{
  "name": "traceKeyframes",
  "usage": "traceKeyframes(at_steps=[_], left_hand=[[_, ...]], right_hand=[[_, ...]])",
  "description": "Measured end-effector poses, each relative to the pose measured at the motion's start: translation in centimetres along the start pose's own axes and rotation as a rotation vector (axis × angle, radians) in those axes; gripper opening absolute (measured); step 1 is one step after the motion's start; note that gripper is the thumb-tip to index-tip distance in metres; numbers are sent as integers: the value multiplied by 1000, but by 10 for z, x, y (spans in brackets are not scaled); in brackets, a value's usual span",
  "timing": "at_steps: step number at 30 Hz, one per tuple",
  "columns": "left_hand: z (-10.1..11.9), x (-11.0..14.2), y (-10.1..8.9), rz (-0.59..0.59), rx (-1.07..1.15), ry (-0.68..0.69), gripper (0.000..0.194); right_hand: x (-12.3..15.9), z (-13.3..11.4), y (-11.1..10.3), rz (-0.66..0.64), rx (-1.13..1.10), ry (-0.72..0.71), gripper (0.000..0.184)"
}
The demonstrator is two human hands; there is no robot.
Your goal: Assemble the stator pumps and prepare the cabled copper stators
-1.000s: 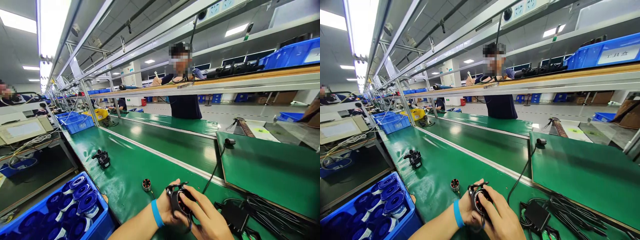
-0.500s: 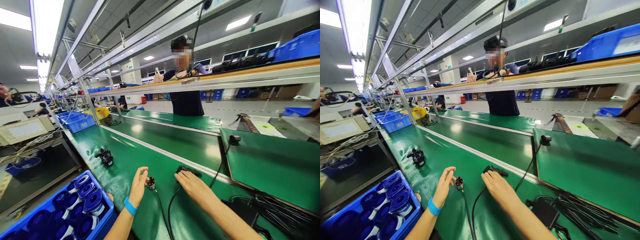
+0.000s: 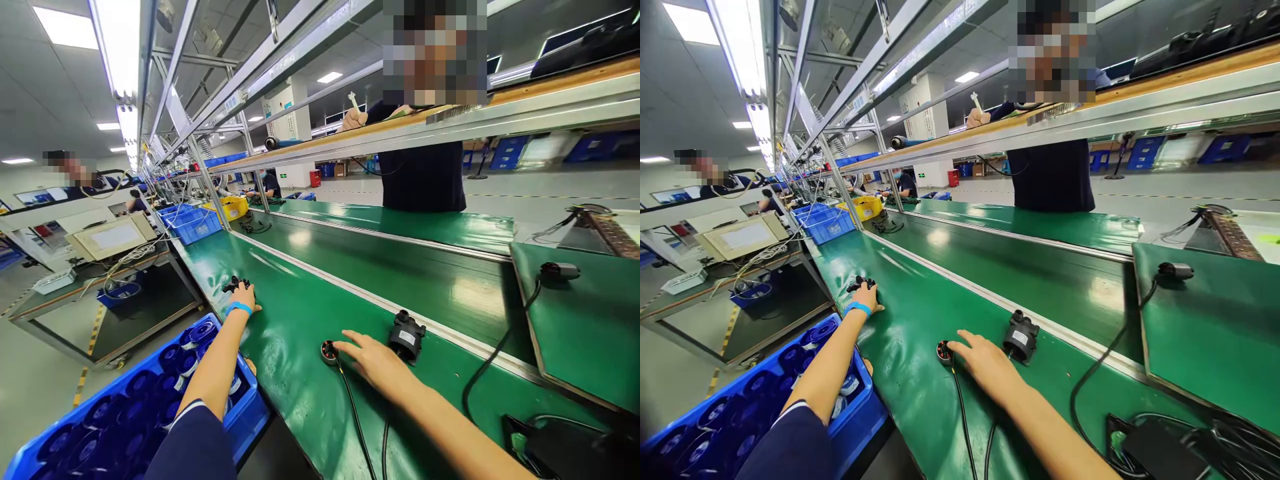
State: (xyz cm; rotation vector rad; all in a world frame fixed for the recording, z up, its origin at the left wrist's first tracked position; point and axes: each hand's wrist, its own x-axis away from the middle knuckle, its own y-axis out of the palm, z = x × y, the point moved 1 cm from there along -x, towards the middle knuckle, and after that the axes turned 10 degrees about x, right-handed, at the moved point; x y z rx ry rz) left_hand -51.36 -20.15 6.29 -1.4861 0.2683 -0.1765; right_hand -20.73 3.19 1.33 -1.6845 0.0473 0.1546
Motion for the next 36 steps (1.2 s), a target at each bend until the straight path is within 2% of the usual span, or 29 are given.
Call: traceKeyframes(at_steps=[2,5,6,8,9,11,14,16,19,23,26,28,33,36], left_hand=[[9,-2,6,-26,-16,41,68],[31,4,14,-57,0,139,41],[38,8,16,-72,19,184,34],[48,18,15,-101,79,287,29],[51,24,13,-110,119,341,35],[55,42,10,-105,220,438,56],[62,81,10,-45,451,518,77],[72,111,14,-36,835,549,78],[94,156,23,-137,1467,570,79],[123,197,26,-318,1783,572,82],[135,211,23,-404,1890,589,79],[138,215,24,-445,1926,604,78],[140,218,39,-528,2009,561,85],[142,222,47,-511,2018,529,87]], right_hand=[[-12,-11,13,11,-152,-7,55],[-26,-20,38,75,-312,17,17],[-28,-22,45,89,-330,35,11],[-26,-23,53,149,-371,82,14],[-22,-24,52,209,-417,110,15],[-10,-24,42,371,-547,182,22],[13,-25,10,624,-686,304,53],[26,-28,-15,749,-669,346,57],[42,-36,-44,872,-578,350,48],[51,-43,-59,938,-422,280,50],[53,-42,-59,910,-364,168,49],[54,-41,-59,873,-371,142,47],[55,-45,-54,838,-513,244,43],[54,-49,-46,903,-457,341,40]])
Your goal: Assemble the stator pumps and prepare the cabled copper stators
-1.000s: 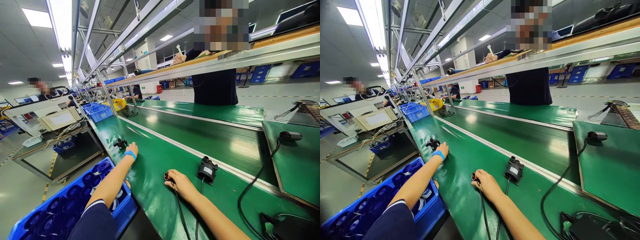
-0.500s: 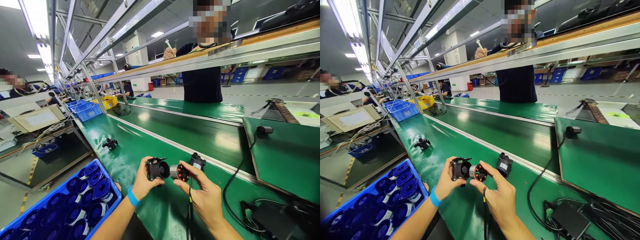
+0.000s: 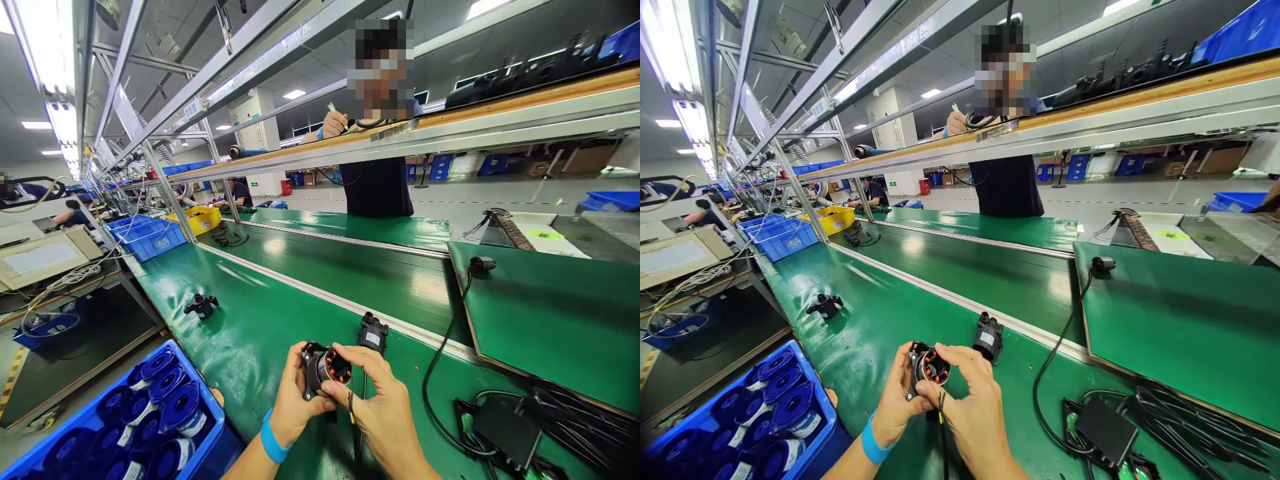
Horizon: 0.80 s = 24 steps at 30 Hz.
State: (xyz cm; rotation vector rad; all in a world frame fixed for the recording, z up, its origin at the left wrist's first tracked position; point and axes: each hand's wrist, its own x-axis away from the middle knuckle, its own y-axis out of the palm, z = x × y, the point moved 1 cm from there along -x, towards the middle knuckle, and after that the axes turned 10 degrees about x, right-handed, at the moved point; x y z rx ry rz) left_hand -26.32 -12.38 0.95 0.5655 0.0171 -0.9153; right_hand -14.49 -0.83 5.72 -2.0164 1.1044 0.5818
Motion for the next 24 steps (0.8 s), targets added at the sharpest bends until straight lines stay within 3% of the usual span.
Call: traceKeyframes(at_steps=[3,5,7,9,12,16,19,21,24], left_hand=[[-2,3,3,41,-53,38,83],[-1,4,3,70,-82,58,82],[1,5,0,76,-63,46,84],[1,6,-5,34,14,-7,90],[2,6,-11,-44,112,-84,96],[10,4,-10,-17,114,-77,95],[19,1,-9,-47,86,-59,96],[20,-1,-15,-87,35,-44,94],[10,0,-35,-94,-119,-116,90]], right_hand=[[4,4,6,110,94,-91,41],[4,7,6,113,116,-206,40],[1,8,4,36,82,-298,42],[-4,8,0,-124,-32,-318,47],[-8,2,-4,-305,-144,-344,38],[-6,-8,-8,-199,38,-439,35],[-4,-15,-8,-191,172,-528,55],[-1,-14,-2,-203,215,-574,60],[13,2,17,-252,258,-528,49]])
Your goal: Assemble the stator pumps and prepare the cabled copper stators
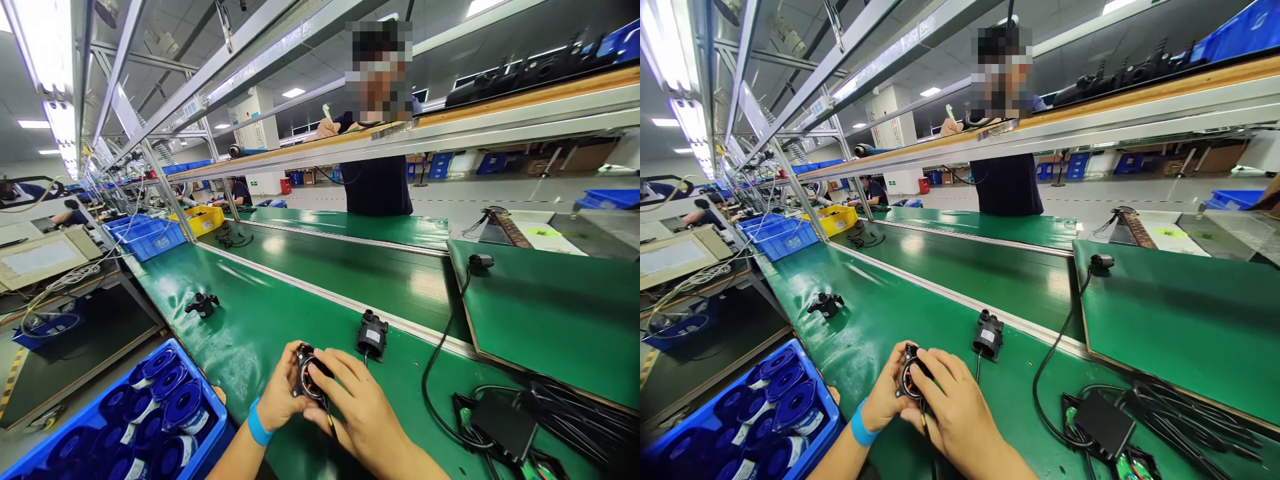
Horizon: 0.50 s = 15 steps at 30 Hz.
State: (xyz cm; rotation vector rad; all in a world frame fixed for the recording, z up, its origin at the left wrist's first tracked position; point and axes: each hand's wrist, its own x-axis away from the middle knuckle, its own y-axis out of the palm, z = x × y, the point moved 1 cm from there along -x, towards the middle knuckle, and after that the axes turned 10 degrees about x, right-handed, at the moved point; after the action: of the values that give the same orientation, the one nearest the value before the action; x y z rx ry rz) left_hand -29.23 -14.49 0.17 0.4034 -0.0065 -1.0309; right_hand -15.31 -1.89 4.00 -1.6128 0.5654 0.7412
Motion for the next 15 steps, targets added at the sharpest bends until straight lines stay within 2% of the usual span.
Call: traceKeyframes(at_steps=[2,4,6,8,10,13,15], left_hand=[[-12,1,-14,-17,-148,-93,88],[-17,0,-25,-91,-246,-152,88],[-13,-6,-35,-170,-250,-189,88],[-3,-21,-44,-187,-218,-238,87],[7,-46,-52,-118,-236,-297,86],[12,-87,-59,94,-328,-359,87],[11,-104,-59,226,-382,-328,85]], right_hand=[[15,5,20,-93,14,126,34],[27,10,33,-194,-34,273,26],[32,10,35,-281,-174,389,36],[29,7,34,-323,-322,474,51],[22,2,37,-358,-408,594,56],[12,-4,53,-418,-587,827,48],[12,-6,56,-423,-734,884,50]])
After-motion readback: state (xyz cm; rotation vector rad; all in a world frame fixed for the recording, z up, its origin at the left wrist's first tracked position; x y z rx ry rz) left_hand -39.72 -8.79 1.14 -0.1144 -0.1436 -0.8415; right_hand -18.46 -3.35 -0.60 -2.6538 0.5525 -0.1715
